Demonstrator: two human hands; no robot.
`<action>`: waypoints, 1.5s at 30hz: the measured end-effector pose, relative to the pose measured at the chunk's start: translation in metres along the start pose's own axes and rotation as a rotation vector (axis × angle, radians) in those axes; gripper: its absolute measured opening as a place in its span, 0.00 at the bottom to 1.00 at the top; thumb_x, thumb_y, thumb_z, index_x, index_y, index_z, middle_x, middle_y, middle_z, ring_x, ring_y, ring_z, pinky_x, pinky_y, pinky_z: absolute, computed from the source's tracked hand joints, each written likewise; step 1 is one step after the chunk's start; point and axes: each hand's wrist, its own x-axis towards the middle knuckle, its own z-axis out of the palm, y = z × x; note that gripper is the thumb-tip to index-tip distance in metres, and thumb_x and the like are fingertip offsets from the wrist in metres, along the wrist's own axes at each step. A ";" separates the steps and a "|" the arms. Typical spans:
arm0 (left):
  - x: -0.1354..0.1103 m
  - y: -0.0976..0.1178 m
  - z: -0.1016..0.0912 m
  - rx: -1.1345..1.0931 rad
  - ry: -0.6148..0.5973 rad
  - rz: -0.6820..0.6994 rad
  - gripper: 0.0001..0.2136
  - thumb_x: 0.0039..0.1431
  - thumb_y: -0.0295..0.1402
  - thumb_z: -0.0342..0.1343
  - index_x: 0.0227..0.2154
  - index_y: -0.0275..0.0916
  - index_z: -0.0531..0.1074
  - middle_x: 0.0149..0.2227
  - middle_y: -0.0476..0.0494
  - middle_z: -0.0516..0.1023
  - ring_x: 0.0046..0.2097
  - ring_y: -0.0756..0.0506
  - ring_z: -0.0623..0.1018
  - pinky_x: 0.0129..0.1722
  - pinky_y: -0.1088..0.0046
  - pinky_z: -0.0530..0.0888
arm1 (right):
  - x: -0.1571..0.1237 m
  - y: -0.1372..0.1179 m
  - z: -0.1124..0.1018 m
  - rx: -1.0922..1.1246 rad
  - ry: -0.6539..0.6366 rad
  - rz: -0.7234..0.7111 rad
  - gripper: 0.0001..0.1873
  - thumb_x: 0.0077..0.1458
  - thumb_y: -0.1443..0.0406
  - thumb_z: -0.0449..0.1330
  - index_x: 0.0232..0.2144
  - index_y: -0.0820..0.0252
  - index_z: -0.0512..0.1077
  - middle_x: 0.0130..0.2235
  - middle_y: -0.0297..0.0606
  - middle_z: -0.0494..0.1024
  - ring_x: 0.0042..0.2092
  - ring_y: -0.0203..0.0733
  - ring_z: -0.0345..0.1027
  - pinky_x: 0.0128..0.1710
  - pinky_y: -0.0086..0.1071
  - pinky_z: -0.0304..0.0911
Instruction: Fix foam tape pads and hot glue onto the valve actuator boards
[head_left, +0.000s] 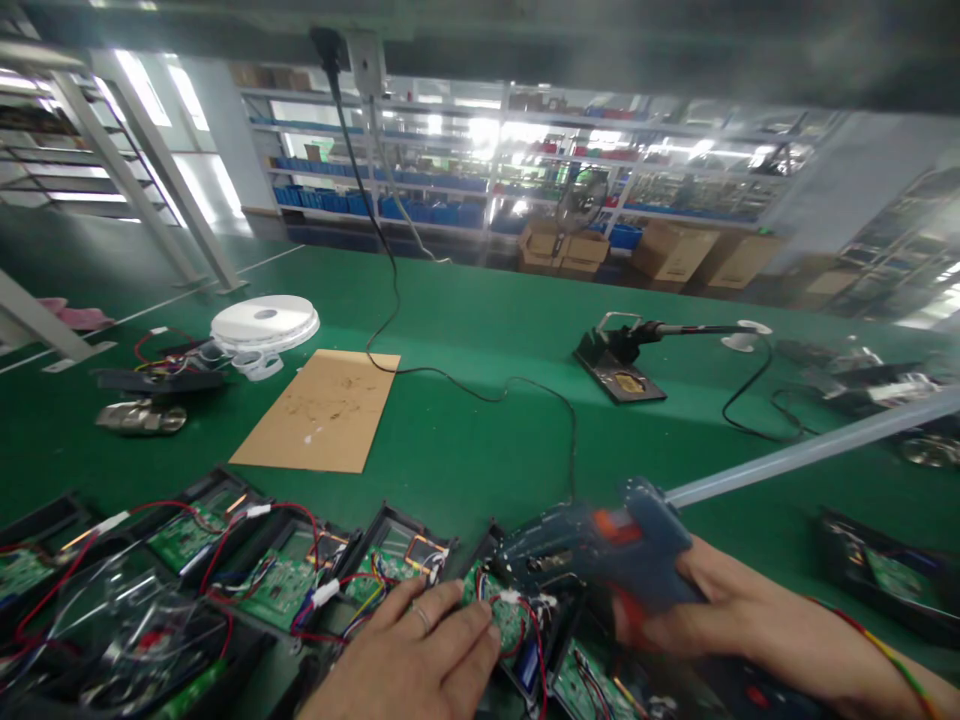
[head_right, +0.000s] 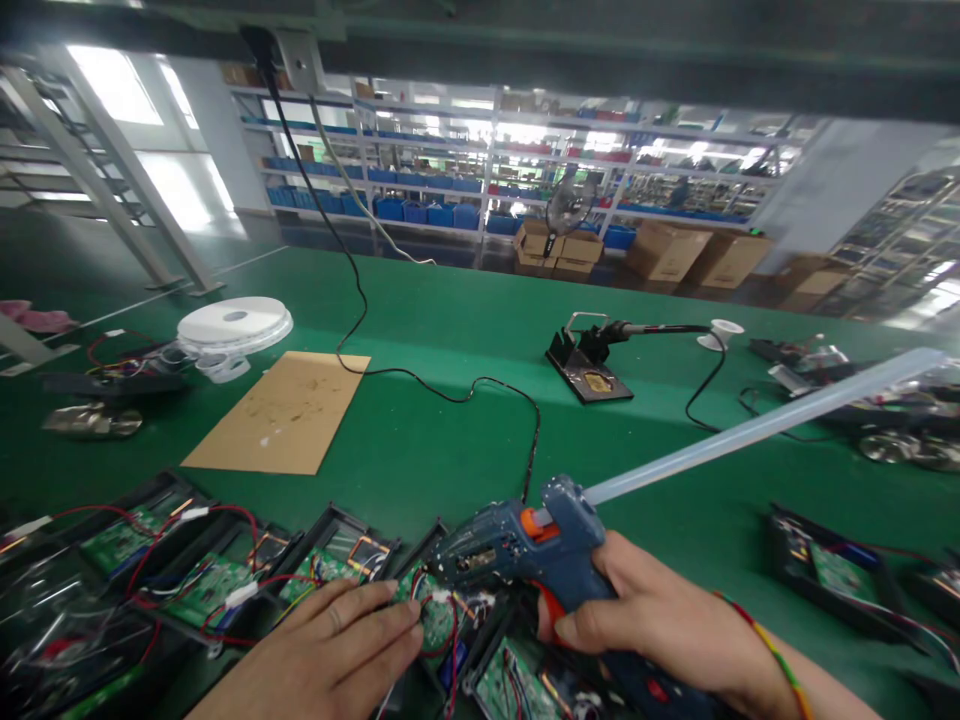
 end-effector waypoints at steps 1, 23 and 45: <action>0.001 0.000 0.000 0.002 0.002 -0.002 0.14 0.70 0.38 0.47 0.51 0.47 0.74 0.50 0.53 0.80 0.50 0.43 0.77 0.49 0.64 0.72 | 0.000 0.000 0.000 0.001 -0.006 0.001 0.18 0.44 0.56 0.67 0.36 0.61 0.75 0.34 0.35 0.75 0.35 0.42 0.67 0.35 0.32 0.62; -0.008 -0.001 -0.003 -0.114 -0.221 -0.046 0.21 0.67 0.45 0.47 0.59 0.48 0.68 0.58 0.52 0.75 0.56 0.38 0.75 0.53 0.55 0.75 | 0.000 -0.013 0.005 -0.057 0.023 0.012 0.20 0.43 0.54 0.66 0.35 0.62 0.73 0.35 0.37 0.72 0.37 0.44 0.64 0.37 0.35 0.61; 0.030 -0.007 -0.050 -0.080 -0.268 0.033 0.15 0.67 0.39 0.51 0.54 0.44 0.73 0.53 0.51 0.78 0.51 0.41 0.79 0.47 0.61 0.79 | -0.009 -0.014 0.003 -0.157 0.043 0.013 0.19 0.44 0.55 0.64 0.36 0.61 0.73 0.35 0.39 0.73 0.36 0.44 0.65 0.35 0.34 0.63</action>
